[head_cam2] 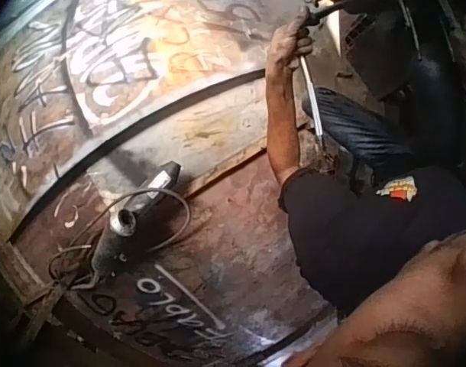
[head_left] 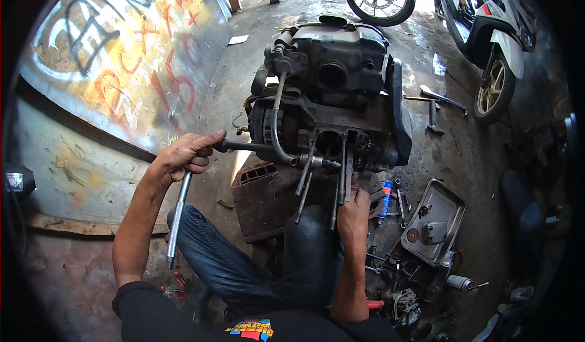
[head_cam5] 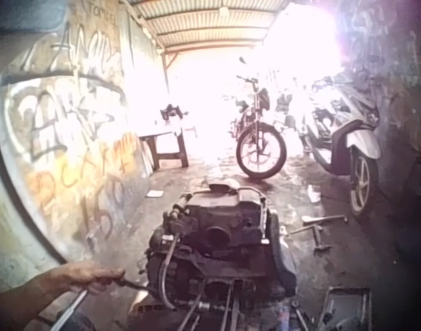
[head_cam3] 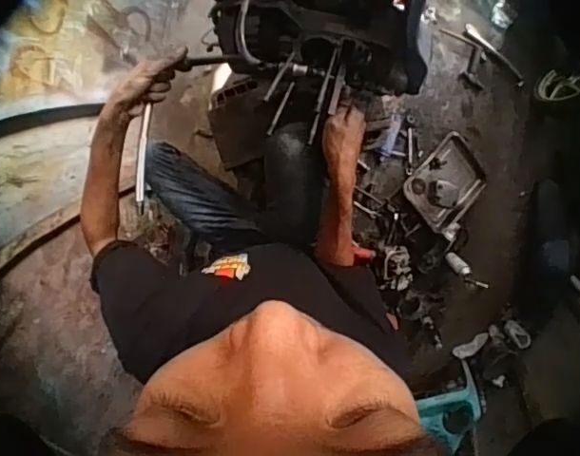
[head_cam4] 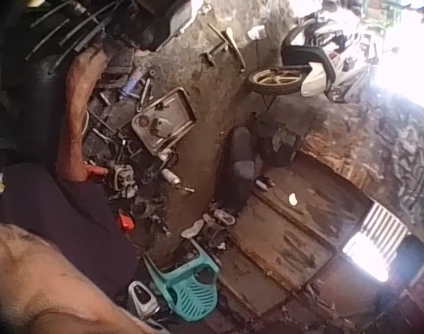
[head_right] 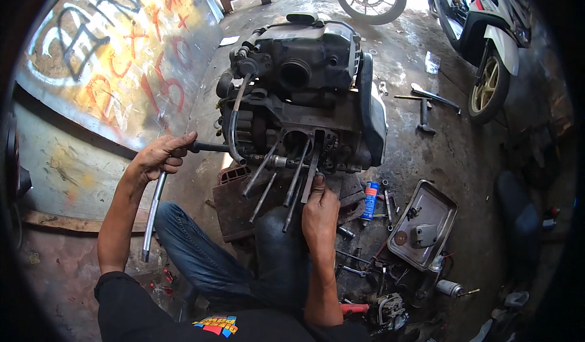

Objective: The recorder is disassembling and repairing components of a motorcycle engine in a workshop.

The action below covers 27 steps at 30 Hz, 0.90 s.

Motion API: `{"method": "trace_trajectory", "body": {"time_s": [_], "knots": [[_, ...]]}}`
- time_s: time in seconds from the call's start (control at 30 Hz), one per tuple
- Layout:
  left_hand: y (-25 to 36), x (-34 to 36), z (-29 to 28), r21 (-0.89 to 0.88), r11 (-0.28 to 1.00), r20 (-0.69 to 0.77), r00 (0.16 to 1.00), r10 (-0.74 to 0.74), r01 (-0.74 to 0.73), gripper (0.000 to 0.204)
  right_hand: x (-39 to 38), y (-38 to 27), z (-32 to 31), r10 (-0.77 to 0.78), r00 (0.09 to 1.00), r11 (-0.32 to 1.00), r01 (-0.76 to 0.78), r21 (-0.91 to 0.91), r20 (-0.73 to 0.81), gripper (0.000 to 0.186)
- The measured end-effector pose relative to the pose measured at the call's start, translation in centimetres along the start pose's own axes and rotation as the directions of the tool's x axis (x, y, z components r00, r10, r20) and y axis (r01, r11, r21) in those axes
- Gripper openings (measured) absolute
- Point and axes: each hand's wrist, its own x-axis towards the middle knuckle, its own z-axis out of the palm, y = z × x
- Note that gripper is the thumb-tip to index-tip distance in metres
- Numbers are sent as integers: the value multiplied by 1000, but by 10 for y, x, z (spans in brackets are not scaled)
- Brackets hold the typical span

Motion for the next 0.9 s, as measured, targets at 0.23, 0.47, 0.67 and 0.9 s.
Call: {"method": "trace_trajectory", "body": {"time_s": [0.23, 0.47, 0.67, 0.9], "knots": [[14, 11, -2, 84, 989, 113, 985, -133, 124, 42, 0, 1, 2, -36, 999, 999, 36, -6, -21, 64], [15, 13, 3, 232, 969, 73, 992, -106, 86, 52, -3, -2, 0, -98, 994, 995, 99, 19, -38, 65], [19, -2, -11, 133, 985, 35, 992, -118, 113, 43, -5, -2, 3, -136, 988, 990, 137, 12, -79, 64], [14, 12, -4, 78, 986, 99, 983, -154, 146, 38, -6, -1, 3, -181, 977, 982, 173, -76, -117, 63]]}}
